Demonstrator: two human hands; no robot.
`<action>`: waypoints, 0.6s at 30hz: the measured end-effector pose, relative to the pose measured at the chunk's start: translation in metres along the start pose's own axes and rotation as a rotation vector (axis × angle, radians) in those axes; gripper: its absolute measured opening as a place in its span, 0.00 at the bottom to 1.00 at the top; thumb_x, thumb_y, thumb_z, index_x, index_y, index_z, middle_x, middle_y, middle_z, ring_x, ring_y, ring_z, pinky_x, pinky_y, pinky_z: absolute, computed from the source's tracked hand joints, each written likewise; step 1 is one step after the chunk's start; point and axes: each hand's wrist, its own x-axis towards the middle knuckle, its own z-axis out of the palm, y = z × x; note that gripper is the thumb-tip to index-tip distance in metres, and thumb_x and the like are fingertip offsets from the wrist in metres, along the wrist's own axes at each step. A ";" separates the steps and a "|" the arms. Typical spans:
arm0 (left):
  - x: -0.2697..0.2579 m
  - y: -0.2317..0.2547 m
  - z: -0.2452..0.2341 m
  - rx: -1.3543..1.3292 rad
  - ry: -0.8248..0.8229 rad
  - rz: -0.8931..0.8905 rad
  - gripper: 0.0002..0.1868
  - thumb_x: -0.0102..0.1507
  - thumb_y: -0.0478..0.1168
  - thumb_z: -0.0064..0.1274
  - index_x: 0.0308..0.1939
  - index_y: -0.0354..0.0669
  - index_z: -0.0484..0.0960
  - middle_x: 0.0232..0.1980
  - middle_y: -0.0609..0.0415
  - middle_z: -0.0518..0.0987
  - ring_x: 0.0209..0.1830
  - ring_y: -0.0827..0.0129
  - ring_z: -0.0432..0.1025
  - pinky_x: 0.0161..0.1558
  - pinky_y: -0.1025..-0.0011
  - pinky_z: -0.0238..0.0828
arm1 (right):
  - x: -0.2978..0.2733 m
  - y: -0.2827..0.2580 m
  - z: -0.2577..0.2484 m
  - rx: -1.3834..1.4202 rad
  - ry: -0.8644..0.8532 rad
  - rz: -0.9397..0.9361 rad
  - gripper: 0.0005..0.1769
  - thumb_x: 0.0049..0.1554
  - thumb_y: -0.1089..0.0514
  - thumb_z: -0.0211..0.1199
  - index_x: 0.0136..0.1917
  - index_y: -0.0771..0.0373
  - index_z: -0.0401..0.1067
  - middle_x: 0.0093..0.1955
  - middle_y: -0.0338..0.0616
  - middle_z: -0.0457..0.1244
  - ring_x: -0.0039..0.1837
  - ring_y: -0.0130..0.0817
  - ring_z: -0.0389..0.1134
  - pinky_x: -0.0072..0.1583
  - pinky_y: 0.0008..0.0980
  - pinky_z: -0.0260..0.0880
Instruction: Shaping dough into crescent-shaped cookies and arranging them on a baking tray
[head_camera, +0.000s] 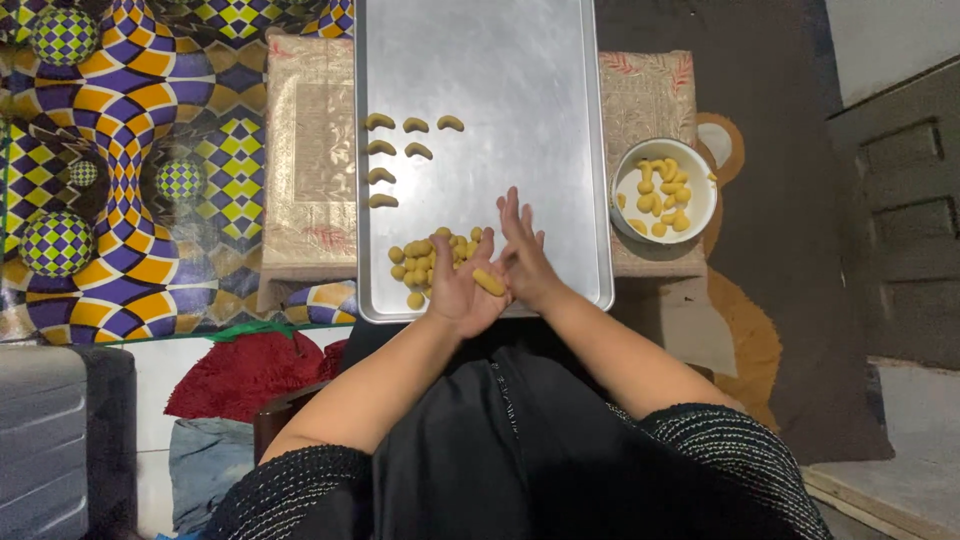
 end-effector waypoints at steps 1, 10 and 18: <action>0.006 0.004 -0.012 -0.029 -0.060 -0.032 0.60 0.46 0.89 0.36 0.77 0.69 0.51 0.66 0.44 0.72 0.52 0.55 0.75 0.47 0.60 0.75 | 0.002 0.011 -0.003 0.062 0.041 -0.134 0.62 0.52 0.35 0.56 0.84 0.57 0.24 0.81 0.57 0.45 0.79 0.68 0.33 0.71 0.78 0.20; 0.018 0.020 -0.033 -0.135 -0.065 0.014 0.60 0.46 0.88 0.40 0.77 0.75 0.45 0.71 0.44 0.66 0.60 0.50 0.72 0.42 0.63 0.75 | -0.022 -0.010 -0.007 -0.073 0.366 -0.583 0.29 0.43 0.55 0.83 0.58 0.61 0.79 0.42 0.40 0.71 0.45 0.42 0.74 0.51 0.39 0.75; 0.010 0.016 -0.024 -0.030 0.023 0.067 0.63 0.45 0.90 0.37 0.79 0.80 0.37 0.84 0.50 0.39 0.74 0.56 0.57 0.57 0.62 0.68 | -0.021 -0.010 0.005 0.004 0.373 -0.584 0.27 0.43 0.59 0.84 0.55 0.65 0.80 0.44 0.47 0.68 0.45 0.46 0.72 0.51 0.40 0.73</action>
